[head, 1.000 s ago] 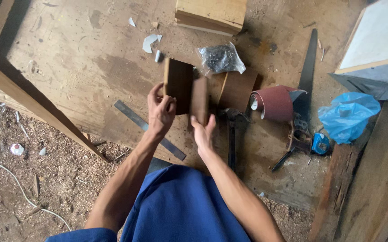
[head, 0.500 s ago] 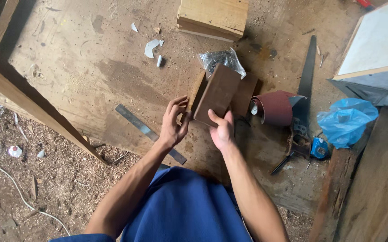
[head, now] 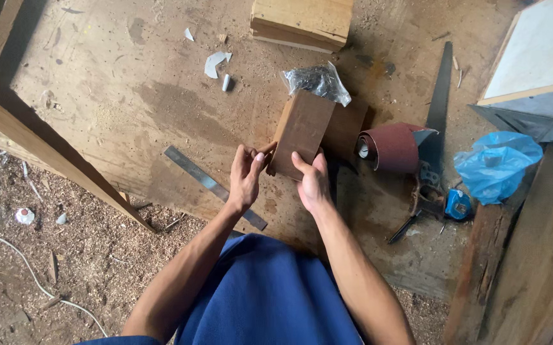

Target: The person sands a small wooden block with a sanding sheet, then flips and repositions it to sand multiple sides. The person then picks up a second block and aligns the two blocks together on the workbench.

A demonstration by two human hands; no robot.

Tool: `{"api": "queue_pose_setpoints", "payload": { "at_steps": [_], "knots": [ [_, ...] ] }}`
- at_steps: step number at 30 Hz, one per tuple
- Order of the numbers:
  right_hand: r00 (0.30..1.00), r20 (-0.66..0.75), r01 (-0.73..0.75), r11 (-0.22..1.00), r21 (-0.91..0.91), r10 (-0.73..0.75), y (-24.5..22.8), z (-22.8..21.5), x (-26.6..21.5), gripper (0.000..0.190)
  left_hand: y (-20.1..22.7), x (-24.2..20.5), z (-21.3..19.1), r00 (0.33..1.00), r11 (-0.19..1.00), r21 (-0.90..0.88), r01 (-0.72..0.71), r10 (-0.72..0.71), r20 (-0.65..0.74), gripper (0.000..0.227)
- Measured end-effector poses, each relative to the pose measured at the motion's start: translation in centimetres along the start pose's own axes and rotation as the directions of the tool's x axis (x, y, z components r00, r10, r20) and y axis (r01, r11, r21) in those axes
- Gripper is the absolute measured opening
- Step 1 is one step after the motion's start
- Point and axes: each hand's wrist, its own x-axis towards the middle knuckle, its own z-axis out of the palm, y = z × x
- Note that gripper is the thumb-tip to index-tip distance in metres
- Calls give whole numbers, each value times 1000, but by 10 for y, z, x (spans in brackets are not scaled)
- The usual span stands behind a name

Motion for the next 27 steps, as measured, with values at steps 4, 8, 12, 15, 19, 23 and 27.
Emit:
{"api": "queue_pose_setpoints", "payload": {
  "at_steps": [4, 8, 12, 15, 19, 23, 27],
  "knots": [
    [998, 3, -58, 998, -2, 58, 0, -2, -3, 51, 2, 0, 0, 1000, 1000, -6, 7, -7, 9, 16],
    [999, 32, -40, 999, 26, 40, 4, -6, 0, 50, 3, 1, -1, 1000, 1000, -25, 11, -11, 12, 17],
    [999, 18, -52, 996, 65, 51, 8, -13, 1, 51, -1, 2, 1, 1000, 999, -47, -14, 15, 14, 18],
    [998, 40, -60, 995, 78, 57, 10, -15, -1, 51, 0, 1, 1, 1000, 999, -48, -11, 12, 24, 19],
    [998, 41, -50, 996, 72, 48, 9, -12, -2, 52, 6, 0, 3, 999, 1000, 15, -17, 17, 27, 19],
    [996, 35, -78, 996, 31, 77, 7, -9, -4, 53, 14, -3, 4, 1000, 995, 104, 5, -5, 1, 24],
    [995, 30, -94, 996, 1, 94, 5, -9, -4, 53, 18, -3, 4, 1000, 980, 198, 6, -7, 3, 25]
  ]
}}
